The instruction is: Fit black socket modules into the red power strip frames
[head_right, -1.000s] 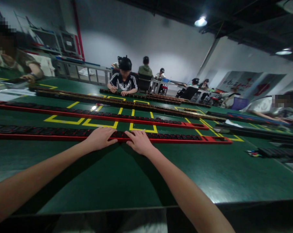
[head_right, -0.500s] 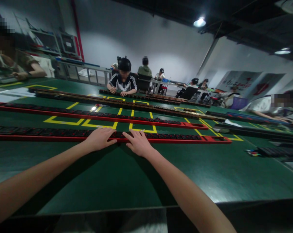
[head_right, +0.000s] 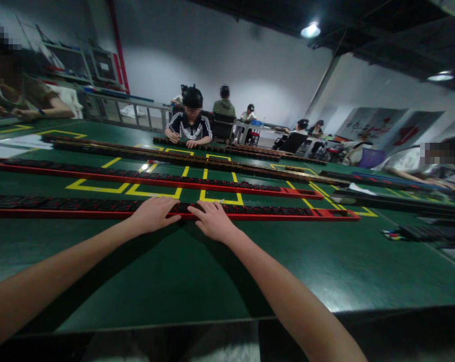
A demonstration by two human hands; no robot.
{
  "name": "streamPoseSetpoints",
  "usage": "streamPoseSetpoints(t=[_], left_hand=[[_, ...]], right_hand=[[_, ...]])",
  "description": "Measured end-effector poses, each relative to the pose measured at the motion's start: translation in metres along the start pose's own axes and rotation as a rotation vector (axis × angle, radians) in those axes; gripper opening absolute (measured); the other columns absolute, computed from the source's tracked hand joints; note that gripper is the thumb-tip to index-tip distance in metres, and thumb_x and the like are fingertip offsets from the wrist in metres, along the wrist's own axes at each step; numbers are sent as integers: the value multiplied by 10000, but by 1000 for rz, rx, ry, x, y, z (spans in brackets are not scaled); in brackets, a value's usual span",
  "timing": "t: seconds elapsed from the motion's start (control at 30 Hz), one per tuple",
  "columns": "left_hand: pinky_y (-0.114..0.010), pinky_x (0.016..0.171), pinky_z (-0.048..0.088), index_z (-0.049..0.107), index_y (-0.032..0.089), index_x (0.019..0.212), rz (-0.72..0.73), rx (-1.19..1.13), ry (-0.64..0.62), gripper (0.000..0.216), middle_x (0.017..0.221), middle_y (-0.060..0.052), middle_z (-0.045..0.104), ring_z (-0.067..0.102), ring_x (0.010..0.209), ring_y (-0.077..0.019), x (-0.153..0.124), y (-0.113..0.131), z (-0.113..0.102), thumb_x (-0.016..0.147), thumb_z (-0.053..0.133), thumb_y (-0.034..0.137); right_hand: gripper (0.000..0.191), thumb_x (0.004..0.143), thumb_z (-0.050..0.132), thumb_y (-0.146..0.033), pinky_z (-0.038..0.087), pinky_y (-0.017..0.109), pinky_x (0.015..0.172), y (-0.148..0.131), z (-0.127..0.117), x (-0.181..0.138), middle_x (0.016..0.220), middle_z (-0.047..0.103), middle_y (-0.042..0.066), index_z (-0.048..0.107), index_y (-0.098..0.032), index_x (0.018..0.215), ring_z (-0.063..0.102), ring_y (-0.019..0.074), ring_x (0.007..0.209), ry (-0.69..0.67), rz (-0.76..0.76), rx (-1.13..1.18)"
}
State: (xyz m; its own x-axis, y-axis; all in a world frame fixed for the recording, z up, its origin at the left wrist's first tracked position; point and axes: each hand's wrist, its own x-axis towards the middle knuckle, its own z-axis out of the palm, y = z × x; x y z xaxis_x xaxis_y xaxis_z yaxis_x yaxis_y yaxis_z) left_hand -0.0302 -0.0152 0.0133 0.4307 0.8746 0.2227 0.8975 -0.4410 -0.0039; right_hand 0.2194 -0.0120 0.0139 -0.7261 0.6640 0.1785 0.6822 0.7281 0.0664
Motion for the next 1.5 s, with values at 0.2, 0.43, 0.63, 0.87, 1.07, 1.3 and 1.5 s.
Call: streamPoseSetpoints(t=[0.2,0.43,0.63,0.87,1.07,1.3,1.5], left_hand=[[-466,991,518,664,125,1318,2,0,-6,532,1304,-170,717,675,1184,-343,0,-1,1,1003,535,533],[-483,1031,496,513,179,1545,17,-3,-4,640,1404,-170,672,642,1258,-352,-2,-2,4,1019,503,544],[-468,1019,489,496,242,1576,7,4,-8,652,1389,-163,679,640,1246,-356,-2,-4,4,1013,493,570],[-451,984,506,524,227,1558,12,9,-7,638,1340,-159,700,663,1190,-340,0,-4,6,1017,486,563],[-468,1008,504,517,229,1565,16,19,0,644,1359,-170,693,654,1223,-354,-1,-5,6,1021,484,572],[-466,1008,508,509,241,1567,4,25,-23,640,1387,-160,683,651,1229,-349,0,-3,5,1022,470,574],[-478,1011,505,531,246,1553,2,-1,-9,636,1386,-162,683,646,1238,-359,0,-4,6,1013,486,578]], right_hand=[[560,1066,525,-322,346,573,1222,-1,-3,-1,1625,454,161,424,-258,1613,442,333,1486,-7,-7,0],[549,1066,526,-341,349,583,1221,2,-1,-1,1632,450,150,437,-287,1605,431,334,1498,-5,-11,9],[559,1064,524,-339,336,594,1230,2,-1,-1,1648,436,135,422,-303,1612,413,329,1514,-10,-8,27],[562,1059,537,-311,351,579,1223,-1,-6,-2,1634,446,171,440,-252,1609,429,347,1499,-22,-2,20],[560,1063,528,-315,349,589,1221,1,-4,0,1636,446,163,431,-270,1613,425,350,1504,-29,-2,20],[550,1055,538,-300,356,584,1221,-1,-9,-2,1632,455,158,457,-273,1599,425,344,1506,-25,5,36],[570,1064,519,-329,343,590,1230,0,-5,-2,1651,431,145,408,-287,1622,412,337,1516,-15,-4,32]])
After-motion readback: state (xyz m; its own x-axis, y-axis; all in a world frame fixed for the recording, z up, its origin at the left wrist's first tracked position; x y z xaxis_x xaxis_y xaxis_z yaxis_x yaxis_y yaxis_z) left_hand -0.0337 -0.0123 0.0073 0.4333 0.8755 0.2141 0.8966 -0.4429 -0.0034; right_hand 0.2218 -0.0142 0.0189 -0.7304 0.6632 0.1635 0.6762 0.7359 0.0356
